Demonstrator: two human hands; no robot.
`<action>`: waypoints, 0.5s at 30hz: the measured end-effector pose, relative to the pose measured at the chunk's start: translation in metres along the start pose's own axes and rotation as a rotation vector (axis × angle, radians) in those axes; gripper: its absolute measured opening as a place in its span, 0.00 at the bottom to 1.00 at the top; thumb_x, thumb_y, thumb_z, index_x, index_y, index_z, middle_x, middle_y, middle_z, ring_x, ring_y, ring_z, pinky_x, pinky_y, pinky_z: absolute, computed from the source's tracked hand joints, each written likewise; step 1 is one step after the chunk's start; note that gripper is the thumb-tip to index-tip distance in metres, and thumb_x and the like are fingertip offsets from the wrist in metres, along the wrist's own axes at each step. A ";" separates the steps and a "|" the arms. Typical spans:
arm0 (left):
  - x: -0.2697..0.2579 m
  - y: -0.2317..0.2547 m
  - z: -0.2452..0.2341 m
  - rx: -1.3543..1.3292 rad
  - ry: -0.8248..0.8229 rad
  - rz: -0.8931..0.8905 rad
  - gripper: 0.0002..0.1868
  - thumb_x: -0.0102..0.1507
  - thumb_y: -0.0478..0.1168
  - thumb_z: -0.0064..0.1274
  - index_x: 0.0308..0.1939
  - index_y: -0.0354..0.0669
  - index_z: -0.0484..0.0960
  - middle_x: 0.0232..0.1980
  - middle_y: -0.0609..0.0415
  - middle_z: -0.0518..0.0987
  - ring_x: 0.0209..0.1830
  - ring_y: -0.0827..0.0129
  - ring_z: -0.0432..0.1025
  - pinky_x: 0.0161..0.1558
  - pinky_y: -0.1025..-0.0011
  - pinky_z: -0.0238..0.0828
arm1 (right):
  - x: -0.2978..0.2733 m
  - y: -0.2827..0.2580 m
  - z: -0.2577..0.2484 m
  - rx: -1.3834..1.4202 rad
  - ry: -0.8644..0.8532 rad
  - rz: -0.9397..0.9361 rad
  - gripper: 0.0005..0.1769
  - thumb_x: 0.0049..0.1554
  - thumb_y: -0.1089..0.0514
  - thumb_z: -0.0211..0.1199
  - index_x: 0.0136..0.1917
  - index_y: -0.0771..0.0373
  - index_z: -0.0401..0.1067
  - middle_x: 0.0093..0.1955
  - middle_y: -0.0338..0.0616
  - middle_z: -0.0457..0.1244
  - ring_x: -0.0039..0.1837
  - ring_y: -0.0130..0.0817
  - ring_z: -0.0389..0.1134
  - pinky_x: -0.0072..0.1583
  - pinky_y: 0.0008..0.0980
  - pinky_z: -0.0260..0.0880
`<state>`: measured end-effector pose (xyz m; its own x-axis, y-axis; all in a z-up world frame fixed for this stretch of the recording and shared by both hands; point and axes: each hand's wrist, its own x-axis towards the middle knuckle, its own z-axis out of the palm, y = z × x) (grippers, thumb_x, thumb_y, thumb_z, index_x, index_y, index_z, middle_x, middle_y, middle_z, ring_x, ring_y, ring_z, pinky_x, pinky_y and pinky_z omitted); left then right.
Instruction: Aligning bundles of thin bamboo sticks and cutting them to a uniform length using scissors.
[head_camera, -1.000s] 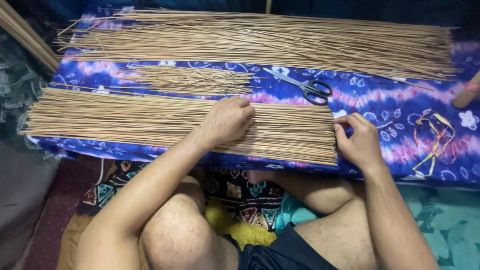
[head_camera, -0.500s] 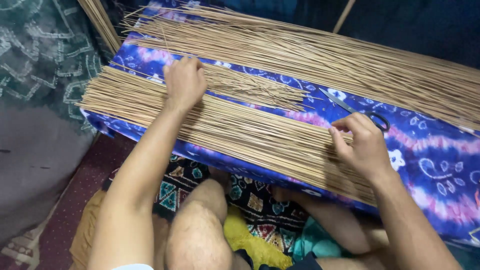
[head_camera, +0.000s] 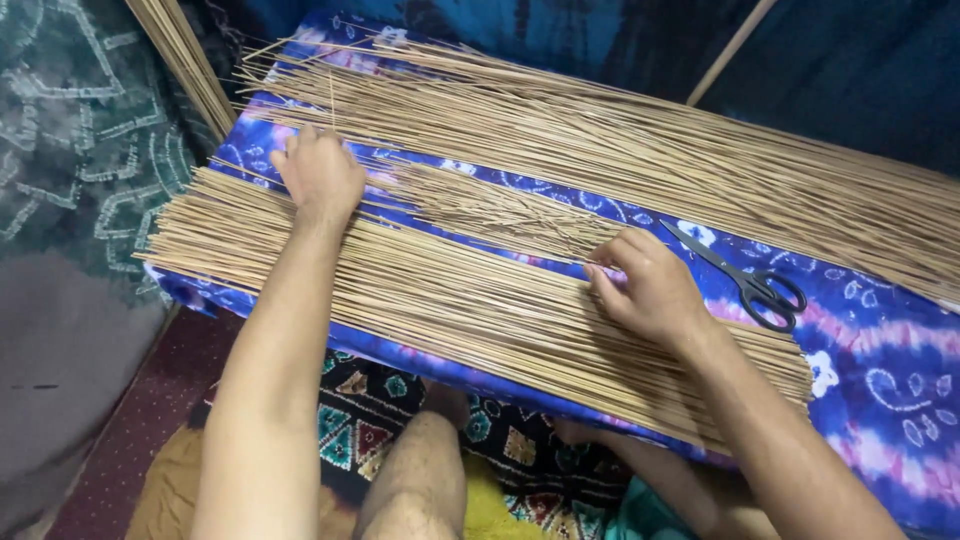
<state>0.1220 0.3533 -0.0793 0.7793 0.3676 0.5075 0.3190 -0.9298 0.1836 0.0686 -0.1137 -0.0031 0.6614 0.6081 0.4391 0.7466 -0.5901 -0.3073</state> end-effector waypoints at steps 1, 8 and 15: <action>0.000 0.000 -0.005 -0.003 -0.008 0.003 0.07 0.61 0.40 0.58 0.41 0.45 0.86 0.45 0.49 0.76 0.50 0.49 0.72 0.50 0.49 0.60 | -0.002 0.005 -0.001 -0.001 -0.004 0.008 0.06 0.58 0.56 0.66 0.46 0.59 0.74 0.39 0.44 0.64 0.49 0.49 0.70 0.53 0.45 0.72; -0.016 0.058 -0.061 -0.282 0.071 0.487 0.08 0.61 0.31 0.56 0.40 0.50 0.82 0.39 0.57 0.77 0.45 0.60 0.76 0.45 0.60 0.67 | -0.006 0.021 -0.018 -0.065 0.010 0.091 0.06 0.58 0.55 0.67 0.46 0.58 0.76 0.39 0.43 0.65 0.47 0.47 0.70 0.52 0.44 0.71; -0.050 0.150 -0.072 -0.235 -0.099 0.876 0.05 0.63 0.36 0.54 0.40 0.54 0.78 0.38 0.62 0.79 0.45 0.66 0.76 0.46 0.65 0.65 | -0.012 0.054 -0.026 -0.163 0.044 0.249 0.06 0.56 0.56 0.68 0.46 0.58 0.77 0.39 0.43 0.66 0.48 0.45 0.71 0.51 0.42 0.72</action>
<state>0.0918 0.1943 -0.0172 0.7371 -0.4821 0.4736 -0.5186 -0.8528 -0.0610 0.0991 -0.1666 -0.0027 0.8161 0.4127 0.4046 0.5382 -0.7977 -0.2720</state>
